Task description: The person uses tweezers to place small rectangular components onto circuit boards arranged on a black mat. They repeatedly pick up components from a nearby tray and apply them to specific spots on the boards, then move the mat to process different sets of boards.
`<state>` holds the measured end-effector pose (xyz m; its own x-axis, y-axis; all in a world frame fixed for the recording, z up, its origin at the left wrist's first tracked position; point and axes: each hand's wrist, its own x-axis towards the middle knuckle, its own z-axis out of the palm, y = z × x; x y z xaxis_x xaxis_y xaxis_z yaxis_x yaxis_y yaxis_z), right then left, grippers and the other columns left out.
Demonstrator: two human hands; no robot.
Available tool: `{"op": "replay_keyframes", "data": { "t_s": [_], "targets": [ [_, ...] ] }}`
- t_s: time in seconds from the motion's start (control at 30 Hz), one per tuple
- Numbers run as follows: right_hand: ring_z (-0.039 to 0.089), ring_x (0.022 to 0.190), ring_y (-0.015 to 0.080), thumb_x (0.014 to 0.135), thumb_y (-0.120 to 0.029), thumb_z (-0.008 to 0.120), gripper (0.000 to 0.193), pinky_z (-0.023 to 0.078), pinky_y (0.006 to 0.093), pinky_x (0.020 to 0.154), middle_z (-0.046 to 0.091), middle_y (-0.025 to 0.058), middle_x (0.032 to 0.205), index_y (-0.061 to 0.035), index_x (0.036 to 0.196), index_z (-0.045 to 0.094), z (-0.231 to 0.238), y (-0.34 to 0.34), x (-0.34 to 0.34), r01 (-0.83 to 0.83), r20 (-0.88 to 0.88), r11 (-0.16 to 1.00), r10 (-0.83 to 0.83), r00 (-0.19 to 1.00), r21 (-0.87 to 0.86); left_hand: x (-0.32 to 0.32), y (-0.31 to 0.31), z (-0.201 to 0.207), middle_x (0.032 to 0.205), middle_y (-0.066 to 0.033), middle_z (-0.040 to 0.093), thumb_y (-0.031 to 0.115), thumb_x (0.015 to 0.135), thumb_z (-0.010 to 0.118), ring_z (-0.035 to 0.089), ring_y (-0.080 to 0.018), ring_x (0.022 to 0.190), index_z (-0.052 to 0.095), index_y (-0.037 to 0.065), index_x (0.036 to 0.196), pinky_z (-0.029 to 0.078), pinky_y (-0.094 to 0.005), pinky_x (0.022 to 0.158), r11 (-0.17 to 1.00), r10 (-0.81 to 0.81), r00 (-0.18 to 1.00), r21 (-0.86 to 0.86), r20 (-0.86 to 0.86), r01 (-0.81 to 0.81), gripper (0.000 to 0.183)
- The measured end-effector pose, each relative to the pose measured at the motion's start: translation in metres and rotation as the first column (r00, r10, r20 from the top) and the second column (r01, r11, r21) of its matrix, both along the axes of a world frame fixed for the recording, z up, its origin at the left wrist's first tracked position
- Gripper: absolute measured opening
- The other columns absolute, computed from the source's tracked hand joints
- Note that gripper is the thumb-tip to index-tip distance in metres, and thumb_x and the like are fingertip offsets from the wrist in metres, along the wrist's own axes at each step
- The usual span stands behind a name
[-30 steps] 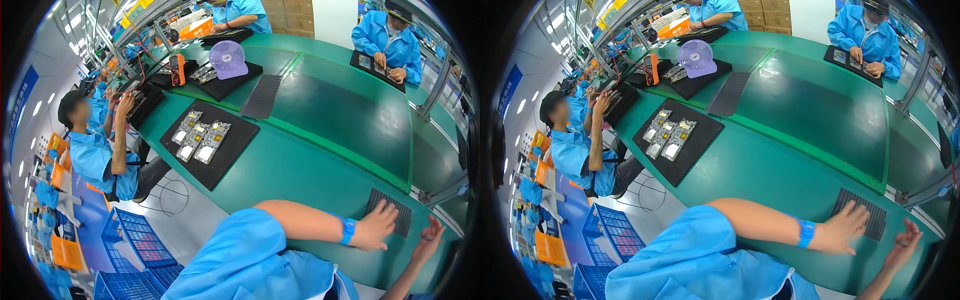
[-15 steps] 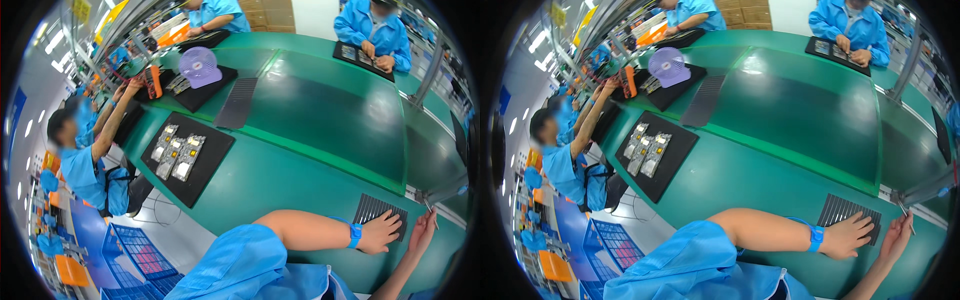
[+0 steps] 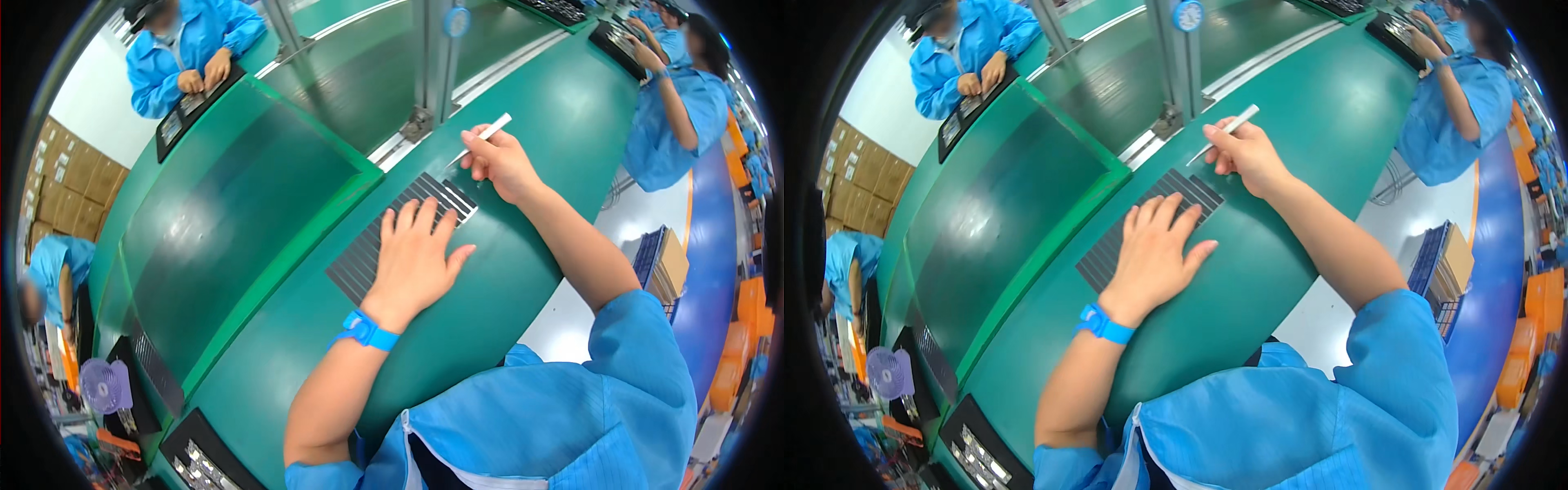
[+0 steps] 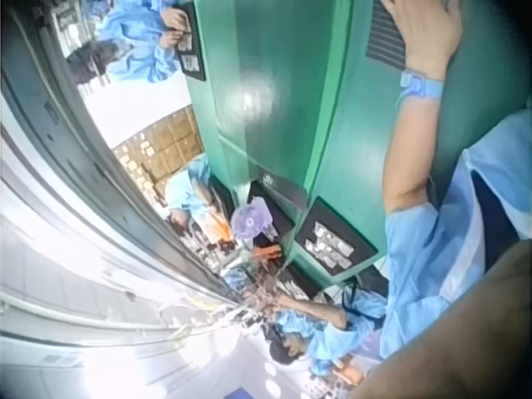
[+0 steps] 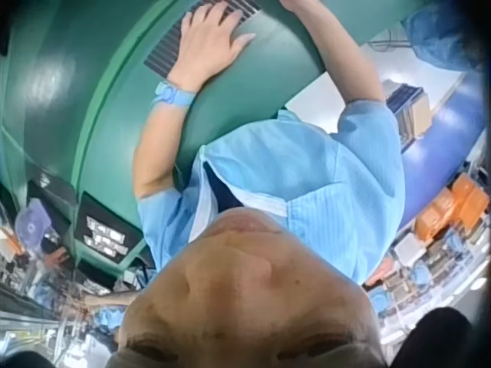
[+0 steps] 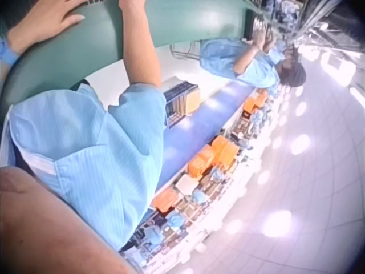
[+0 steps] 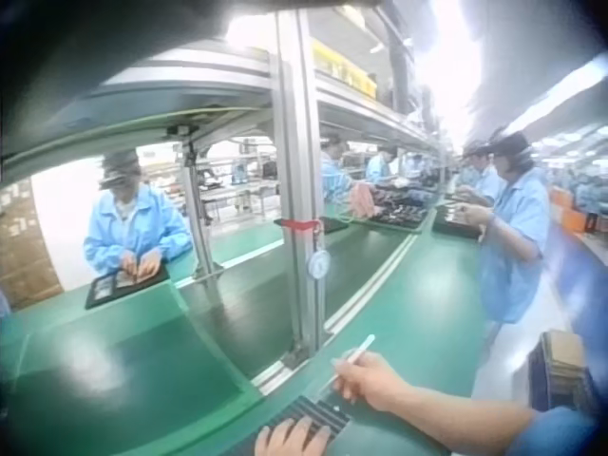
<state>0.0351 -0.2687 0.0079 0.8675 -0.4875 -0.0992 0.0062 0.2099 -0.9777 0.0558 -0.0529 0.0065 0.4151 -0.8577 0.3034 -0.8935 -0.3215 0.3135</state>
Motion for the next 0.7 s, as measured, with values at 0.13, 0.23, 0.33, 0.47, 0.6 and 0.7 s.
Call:
{"op": "replay_keyframes", "data": {
  "t_s": [0.13, 0.23, 0.33, 0.47, 0.6, 0.7],
  "targets": [
    [0.045, 0.043, 0.0075, 0.085, -0.021, 0.066, 0.025, 0.034, 0.0196, 0.041, 0.057, 0.0057, 0.064, -0.0064, 0.093, 0.048, -0.002, 0.002, 0.0, 0.016, -0.007, 0.982, -0.018, 1.0, -0.187, 0.005, -0.017, 0.008, 0.125, -0.024, 0.046, 0.041, 0.083, 0.06, 0.04, -0.0384, 0.118, 0.056, 0.008, 0.122, 0.029, -0.052, 0.1, 0.999, -0.015, 0.999, -0.029, -0.033, 0.014, 0.051],
    [0.043, 0.041, 0.0066, 0.085, -0.02, 0.067, 0.026, 0.031, 0.0202, 0.04, 0.056, 0.0053, 0.063, -0.0059, 0.092, 0.046, -0.006, 0.0, -0.002, -0.002, -0.002, 0.982, 0.001, 1.0, -0.191, 0.002, -0.024, -0.012, 0.131, -0.0224, 0.043, 0.043, 0.082, 0.06, 0.035, -0.0399, 0.124, 0.055, 0.01, 0.125, 0.026, -0.0554, 0.103, 0.997, 0.014, 0.999, -0.071, 0.044, -0.011, 0.054],
    [0.041, 0.041, 0.0063, 0.084, -0.017, 0.066, 0.025, 0.031, 0.0207, 0.039, 0.055, 0.0053, 0.062, -0.0063, 0.091, 0.045, 0.002, 0.011, 0.001, 0.009, -0.081, 0.958, -0.033, 0.996, -0.286, 0.006, -0.022, -0.014, 0.133, -0.0275, 0.039, 0.044, 0.083, 0.059, 0.033, -0.042, 0.126, 0.054, 0.013, 0.126, 0.025, -0.0547, 0.105, 0.998, 0.024, 1.0, -0.058, 0.019, -0.022, 0.054],
    [0.042, 0.041, 0.0062, 0.085, -0.016, 0.065, 0.023, 0.031, 0.0207, 0.039, 0.055, 0.0054, 0.062, -0.0075, 0.09, 0.044, 0.002, 0.011, 0.0, -0.039, -0.117, 0.941, 0.0, 0.993, -0.335, 0.007, -0.023, -0.015, 0.134, -0.0319, 0.035, 0.045, 0.083, 0.059, 0.033, -0.0436, 0.127, 0.055, 0.014, 0.126, 0.025, -0.0535, 0.105, 0.995, 0.035, 0.999, -0.095, 0.024, -0.033, 0.053],
    [0.042, 0.042, 0.006, 0.086, -0.016, 0.064, 0.022, 0.031, 0.0207, 0.039, 0.055, 0.0053, 0.063, -0.0079, 0.09, 0.044, 0.003, 0.009, 0.002, -0.065, -0.105, 0.942, 0.032, 0.994, -0.331, 0.008, -0.025, -0.015, 0.135, -0.0325, 0.034, 0.046, 0.083, 0.059, 0.031, -0.0448, 0.127, 0.055, 0.015, 0.126, 0.024, -0.0528, 0.105, 0.996, 0.039, 0.999, -0.077, 0.012, -0.038, 0.052],
    [0.042, 0.043, 0.0058, 0.086, -0.016, 0.065, 0.023, 0.031, 0.0202, 0.04, 0.056, 0.0052, 0.064, -0.0079, 0.089, 0.044, 0.003, 0.008, 0.001, -0.078, -0.095, 0.943, 0.05, 0.994, -0.324, 0.009, -0.025, -0.016, 0.135, -0.0332, 0.034, 0.046, 0.083, 0.058, 0.03, -0.0456, 0.128, 0.055, 0.016, 0.126, 0.023, -0.0527, 0.106, 0.997, 0.036, 0.999, -0.073, 0.003, -0.036, 0.052]
  ]
}}
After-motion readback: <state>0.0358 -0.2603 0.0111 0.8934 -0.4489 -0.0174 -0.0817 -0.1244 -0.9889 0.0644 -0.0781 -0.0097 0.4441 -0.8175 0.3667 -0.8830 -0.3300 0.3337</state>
